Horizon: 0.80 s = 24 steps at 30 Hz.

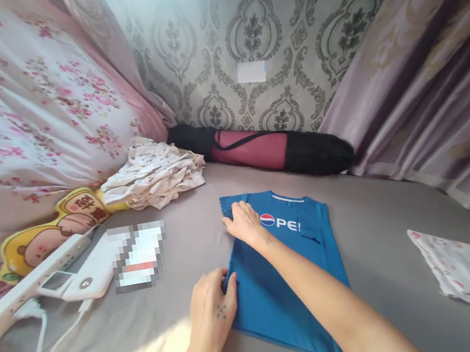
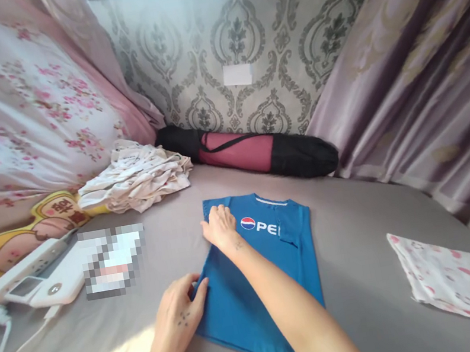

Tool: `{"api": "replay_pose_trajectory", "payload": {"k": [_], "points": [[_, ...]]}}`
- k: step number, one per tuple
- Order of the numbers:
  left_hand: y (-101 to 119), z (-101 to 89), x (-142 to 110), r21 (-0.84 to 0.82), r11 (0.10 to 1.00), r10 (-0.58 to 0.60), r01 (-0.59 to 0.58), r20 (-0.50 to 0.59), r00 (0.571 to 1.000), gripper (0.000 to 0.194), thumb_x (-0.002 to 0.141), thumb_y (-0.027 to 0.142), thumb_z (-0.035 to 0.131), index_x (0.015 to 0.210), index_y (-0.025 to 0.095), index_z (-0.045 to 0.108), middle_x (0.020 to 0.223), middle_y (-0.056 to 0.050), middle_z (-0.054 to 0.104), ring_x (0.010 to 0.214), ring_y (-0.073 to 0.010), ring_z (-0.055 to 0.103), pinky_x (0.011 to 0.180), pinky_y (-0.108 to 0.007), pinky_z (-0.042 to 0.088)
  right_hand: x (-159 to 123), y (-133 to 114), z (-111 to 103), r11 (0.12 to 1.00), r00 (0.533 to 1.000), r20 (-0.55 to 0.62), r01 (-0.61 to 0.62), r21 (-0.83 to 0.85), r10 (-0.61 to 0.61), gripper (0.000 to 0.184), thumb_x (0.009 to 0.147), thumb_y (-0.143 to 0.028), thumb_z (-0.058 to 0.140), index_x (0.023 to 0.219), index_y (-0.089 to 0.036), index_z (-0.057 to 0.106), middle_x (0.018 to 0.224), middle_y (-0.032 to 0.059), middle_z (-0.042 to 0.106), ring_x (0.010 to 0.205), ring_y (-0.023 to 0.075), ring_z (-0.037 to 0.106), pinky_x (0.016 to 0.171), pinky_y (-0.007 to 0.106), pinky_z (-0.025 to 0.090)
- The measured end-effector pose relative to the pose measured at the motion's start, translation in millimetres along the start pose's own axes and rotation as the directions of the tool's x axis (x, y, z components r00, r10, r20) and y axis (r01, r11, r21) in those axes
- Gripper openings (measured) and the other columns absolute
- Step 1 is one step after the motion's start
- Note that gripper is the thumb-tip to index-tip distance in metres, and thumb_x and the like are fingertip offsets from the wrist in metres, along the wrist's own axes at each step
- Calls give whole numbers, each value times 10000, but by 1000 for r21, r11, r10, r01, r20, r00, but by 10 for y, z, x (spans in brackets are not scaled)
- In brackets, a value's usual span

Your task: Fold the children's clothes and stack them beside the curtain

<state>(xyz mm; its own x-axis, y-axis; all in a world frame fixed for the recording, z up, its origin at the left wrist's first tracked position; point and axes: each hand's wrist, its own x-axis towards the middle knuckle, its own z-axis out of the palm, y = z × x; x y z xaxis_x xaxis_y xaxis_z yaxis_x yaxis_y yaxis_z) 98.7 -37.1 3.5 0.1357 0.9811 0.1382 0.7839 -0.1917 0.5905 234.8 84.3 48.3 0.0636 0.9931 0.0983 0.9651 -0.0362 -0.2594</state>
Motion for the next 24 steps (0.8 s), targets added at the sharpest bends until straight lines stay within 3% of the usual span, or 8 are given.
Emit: {"api": "replay_pose_trajectory", "payload": {"k": [6,9,12,14,16,19,22,24], "points": [[60,-51,-3,-10,998,-57,57,58,997,245,900,373,472,911,233,673,693,-17,656,706,-205,623,649,-291,395,99,-135,198,998,997,42,-62,33,60,344,831,-131,565,1169,-68,581,1200,218,580,1093,302,595,889,364,477],[75,-74,0,-26,997,-72,74,85,994,224,880,321,469,933,233,669,682,-5,646,698,-189,616,636,-275,383,162,-25,212,936,982,68,-186,298,174,269,762,-29,545,992,-124,648,1109,184,639,1079,296,615,904,363,472],[98,-85,4,-53,995,-80,87,112,990,217,862,277,460,928,230,662,656,11,625,646,-165,595,609,-259,373,210,145,170,581,920,166,-355,732,354,156,679,-34,587,761,-162,624,861,107,673,911,256,667,816,335,518],[142,-82,-6,-77,994,-66,76,123,990,220,864,273,450,936,234,655,633,21,605,608,-155,576,585,-255,369,195,274,122,356,888,242,-389,850,390,127,666,-53,558,679,-178,573,697,34,627,726,192,664,704,304,548],[217,-66,-39,-91,996,9,0,89,996,220,880,285,443,953,231,643,664,13,612,635,-162,583,607,-264,388,119,422,64,278,882,248,-375,884,401,132,674,-64,501,651,-193,516,619,-23,568,620,129,621,642,262,552],[359,-16,-134,-70,968,242,-240,20,970,229,918,290,413,997,218,616,801,-28,641,767,-192,602,711,-308,420,-99,692,-24,96,857,238,-313,945,457,161,634,-54,462,681,-206,481,621,-67,549,620,81,583,654,211,538],[468,62,-241,-19,908,417,-418,122,901,222,926,246,400,1019,224,600,857,-47,630,807,-212,590,728,-341,420,-337,980,-91,-87,820,294,-290,953,491,197,563,-46,486,682,-203,504,595,-75,556,609,84,555,635,201,516],[494,122,-291,18,890,442,-455,204,873,211,906,202,416,1012,224,598,862,-51,620,812,-220,584,719,-348,419,-432,1136,-121,-108,807,328,-317,942,492,164,548,-54,508,635,-193,503,556,-64,545,581,93,541,616,211,510]]}}
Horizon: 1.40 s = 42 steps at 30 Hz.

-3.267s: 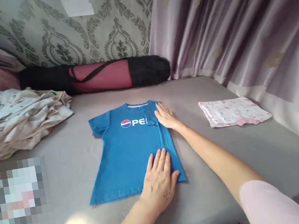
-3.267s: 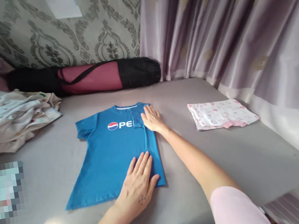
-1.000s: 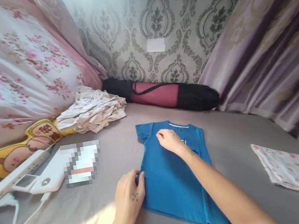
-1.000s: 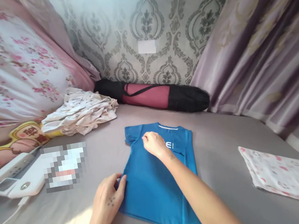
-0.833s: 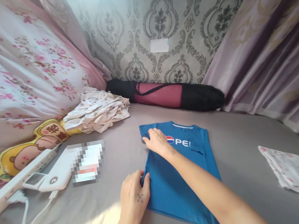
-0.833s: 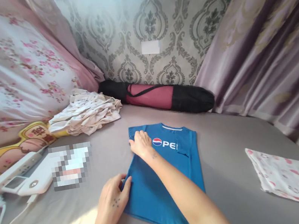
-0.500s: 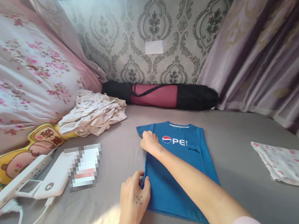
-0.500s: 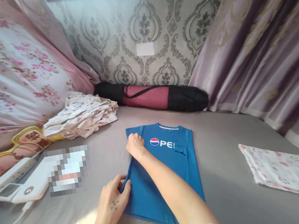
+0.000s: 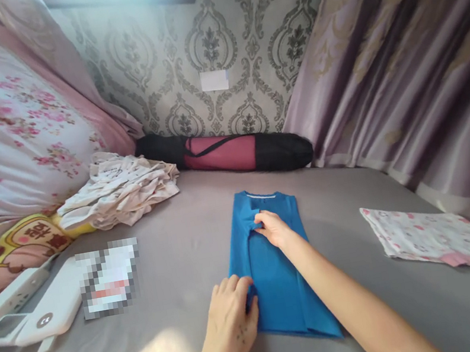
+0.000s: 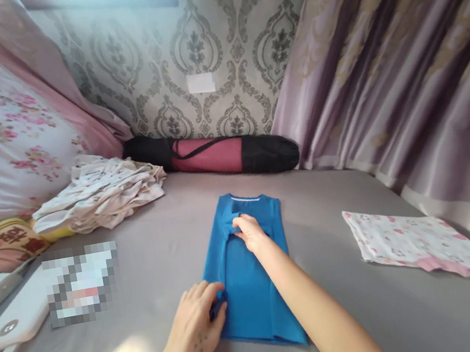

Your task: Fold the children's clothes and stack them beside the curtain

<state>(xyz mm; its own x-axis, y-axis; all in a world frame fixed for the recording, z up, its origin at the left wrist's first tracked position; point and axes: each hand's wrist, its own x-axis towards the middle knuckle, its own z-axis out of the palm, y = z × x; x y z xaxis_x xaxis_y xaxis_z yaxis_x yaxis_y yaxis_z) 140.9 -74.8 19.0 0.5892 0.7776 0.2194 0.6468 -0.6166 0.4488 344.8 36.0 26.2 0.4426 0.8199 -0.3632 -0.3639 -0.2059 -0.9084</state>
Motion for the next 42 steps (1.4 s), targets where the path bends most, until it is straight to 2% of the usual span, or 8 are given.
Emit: {"api": "replay_pose_trajectory", "payload": {"k": [8,13,15,17,19,21,28,42], "points": [[-51,173,-78,34,998,55,-52,-93,994,222,923,167,374,1047,211,554,881,-59,600,813,-208,563,736,-356,412,280,-119,7,989,995,-99,-9,-145,-5,78,746,-174,554,705,-204,494,592,-15,562,566,128,583,566,233,491],[-48,181,-93,29,997,71,-68,-144,987,175,928,156,379,983,205,539,838,-42,584,767,-193,545,718,-346,398,392,-174,85,928,971,-192,66,-367,-144,161,769,-146,551,920,-181,597,898,79,655,905,212,636,769,308,503],[-41,167,-84,39,995,97,-92,-145,985,165,925,151,383,915,203,539,809,-39,577,736,-190,540,681,-334,387,430,-203,66,804,919,-186,190,-564,-347,269,770,-114,532,1012,-185,627,1076,97,641,1078,223,579,913,316,447],[-31,148,-72,53,992,119,-112,-154,981,168,918,142,389,873,205,538,789,-37,576,712,-189,537,654,-326,375,499,-236,46,515,845,-40,286,-808,-533,320,819,-115,480,1086,-184,644,1174,99,626,1146,217,544,990,308,386],[-21,130,-62,58,990,133,-125,-171,976,173,916,135,394,861,210,540,775,-32,576,697,-186,535,645,-319,370,602,-270,46,232,825,138,309,-923,-548,332,882,-145,431,1116,-184,663,1171,91,653,1118,208,570,981,293,384],[-12,120,-60,51,990,136,-129,-186,973,164,916,140,401,890,214,545,780,-30,579,697,-185,533,650,-317,372,722,-304,76,140,857,214,311,-940,-468,330,921,-182,417,1113,-204,683,1142,69,686,1083,196,598,939,269,404],[-47,213,-89,27,998,53,-48,-214,975,106,868,170,440,903,211,532,825,-60,557,742,-215,511,664,-350,363,1030,-348,328,33,889,306,336,-941,-342,268,923,-281,489,1034,-235,729,1137,73,705,1101,219,595,914,287,409],[-88,332,-40,96,964,265,-249,-239,934,160,912,173,428,836,217,561,700,-36,558,652,-183,514,595,-330,332,1299,-282,544,48,882,375,405,-913,-286,144,879,-275,584,983,-230,673,1049,53,711,1006,195,629,819,262,420]]}}
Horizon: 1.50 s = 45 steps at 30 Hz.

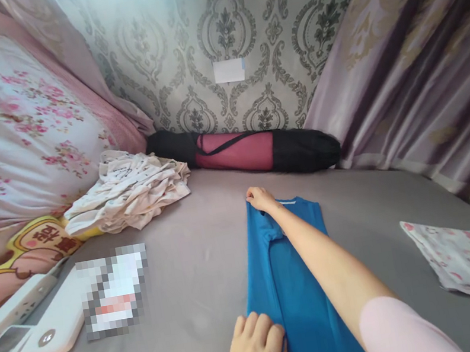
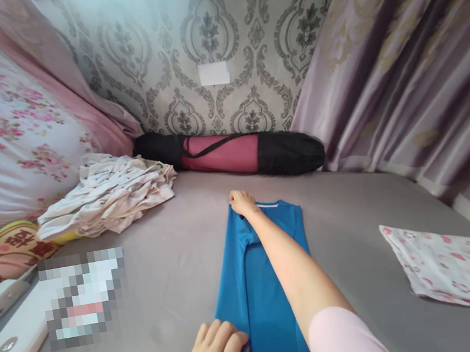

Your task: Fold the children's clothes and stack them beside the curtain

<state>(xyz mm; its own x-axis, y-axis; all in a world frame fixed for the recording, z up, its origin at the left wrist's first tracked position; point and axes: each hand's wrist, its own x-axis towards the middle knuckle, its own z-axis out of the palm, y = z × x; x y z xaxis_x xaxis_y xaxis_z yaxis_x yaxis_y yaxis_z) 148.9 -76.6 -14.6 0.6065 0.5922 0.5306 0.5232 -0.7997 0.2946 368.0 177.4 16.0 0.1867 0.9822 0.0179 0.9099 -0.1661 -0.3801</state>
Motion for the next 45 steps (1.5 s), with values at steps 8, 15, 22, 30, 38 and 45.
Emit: {"api": "replay_pose_trajectory", "payload": {"k": [8,15,22,30,38,45], "points": [[4,-187,61,-81,996,-15,21,74,997,166,930,367,513,898,216,575,739,-38,594,673,-181,557,614,-326,381,29,263,-155,990,996,4,-88,112,88,257,930,-332,498,876,-161,683,841,65,721,780,147,667,632,191,428],[49,-189,68,-92,994,-57,62,65,996,235,978,279,395,836,216,572,732,-43,577,672,-176,531,623,-318,366,-268,509,-268,966,958,159,-252,59,240,305,776,-380,669,575,-153,640,460,39,574,486,163,583,480,232,406],[76,-261,104,-55,997,-56,63,113,992,198,962,255,446,817,216,575,758,-34,596,689,-176,547,641,-307,374,-424,406,-261,971,966,121,-236,42,229,53,586,-132,703,580,-159,657,601,73,657,733,247,670,562,244,419],[83,-251,108,-50,998,-44,48,90,995,224,965,238,426,787,212,559,742,-28,592,670,-171,544,629,-301,365,-529,411,-393,962,972,12,-235,138,236,108,736,-160,590,729,-163,698,641,40,677,618,156,649,555,207,426],[73,-222,98,-39,998,-51,56,110,993,209,965,237,428,801,209,554,756,-26,594,679,-177,545,633,-307,360,-560,407,-279,945,959,144,-270,183,246,131,583,-73,672,500,-152,609,516,53,613,629,214,655,564,238,451],[80,-242,98,-36,998,-53,58,125,991,206,968,240,424,810,207,552,761,-25,589,681,-180,540,634,-312,358,-548,415,-367,875,954,105,-301,378,282,77,711,-155,610,635,-155,600,495,-29,527,556,131,591,535,194,464]]}}
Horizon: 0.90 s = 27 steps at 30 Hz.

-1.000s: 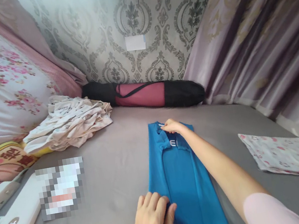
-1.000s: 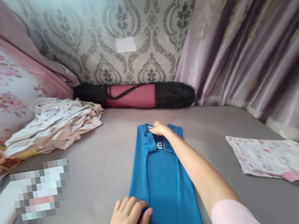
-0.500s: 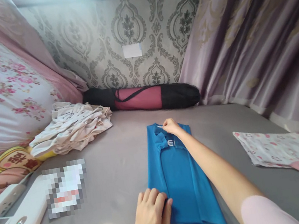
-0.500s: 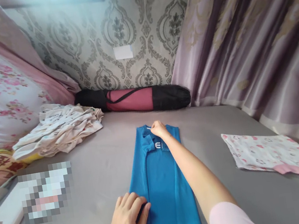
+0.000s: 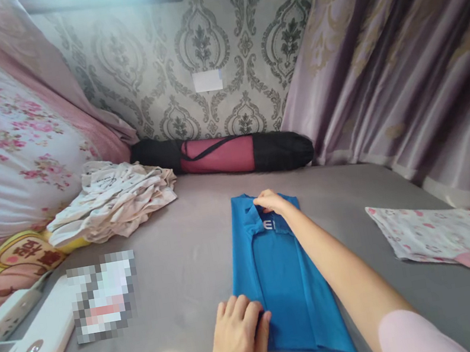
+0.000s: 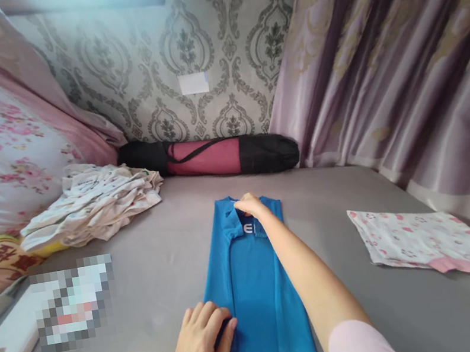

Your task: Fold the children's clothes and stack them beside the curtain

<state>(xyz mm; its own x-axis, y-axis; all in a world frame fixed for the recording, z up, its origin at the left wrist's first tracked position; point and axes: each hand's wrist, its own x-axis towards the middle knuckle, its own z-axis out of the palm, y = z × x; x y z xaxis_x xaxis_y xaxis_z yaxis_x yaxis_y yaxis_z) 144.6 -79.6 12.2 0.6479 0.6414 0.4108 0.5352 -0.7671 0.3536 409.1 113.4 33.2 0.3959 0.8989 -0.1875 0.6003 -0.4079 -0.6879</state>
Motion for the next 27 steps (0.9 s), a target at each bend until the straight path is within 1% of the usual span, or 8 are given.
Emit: {"api": "replay_pose_trajectory", "payload": {"k": [5,8,12,14,17,20,23,27], "points": [[-11,16,-7,0,1000,-7,7,24,1000,201,969,241,425,820,211,557,774,-26,591,695,-184,545,644,-318,369,29,-4,22,997,996,-85,3,76,3,168,844,-142,449,852,-158,615,613,-17,607,529,106,586,539,200,501],[-26,30,-20,-5,1000,-15,16,42,999,185,968,250,432,841,217,563,791,-26,593,714,-185,550,659,-322,381,22,22,100,999,987,-160,32,17,-29,226,892,-150,422,998,-162,621,809,43,678,698,153,654,639,254,530],[-46,41,-31,-2,1000,-20,20,44,999,184,967,248,434,849,220,572,789,-27,593,718,-185,554,658,-323,395,-84,60,181,988,968,-211,111,-109,-132,255,918,-180,463,1115,-206,622,1152,110,645,1094,241,599,932,370,453],[-49,41,-27,-1,1000,-16,16,41,999,190,966,246,431,846,220,577,784,-29,594,709,-184,555,650,-323,404,-162,60,178,963,956,-230,128,-238,-184,326,906,-135,448,1189,-199,597,1250,146,592,1160,275,558,976,407,410],[-42,28,-14,-3,1000,-2,2,28,1000,222,969,245,419,826,217,587,780,-32,603,693,-182,563,634,-324,423,-261,19,129,853,919,-248,151,-499,-307,444,885,-45,341,1253,-148,566,1292,187,559,1203,291,521,980,404,396],[-36,10,-7,11,999,36,-35,-35,999,223,973,242,409,903,216,620,908,-57,658,805,-193,613,685,-332,473,-318,-51,118,782,903,-151,254,-569,-403,477,917,-75,268,1305,-124,541,1325,167,560,1253,259,485,1021,364,366],[-54,25,-27,135,980,160,-146,-100,982,286,965,308,452,1179,182,593,1204,-98,648,1138,-236,579,899,-363,488,-347,-92,235,763,909,28,367,-532,-417,498,983,-253,263,1396,-48,448,1448,180,457,1360,239,380,1108,333,270],[-110,122,-83,339,909,272,-242,-41,962,623,930,503,475,1382,75,447,1390,-150,538,1318,-277,458,1021,-400,442,-361,-48,484,791,952,76,288,-540,-295,698,990,-460,222,1492,25,238,1574,204,195,1463,289,140,1170,395,110]]}}
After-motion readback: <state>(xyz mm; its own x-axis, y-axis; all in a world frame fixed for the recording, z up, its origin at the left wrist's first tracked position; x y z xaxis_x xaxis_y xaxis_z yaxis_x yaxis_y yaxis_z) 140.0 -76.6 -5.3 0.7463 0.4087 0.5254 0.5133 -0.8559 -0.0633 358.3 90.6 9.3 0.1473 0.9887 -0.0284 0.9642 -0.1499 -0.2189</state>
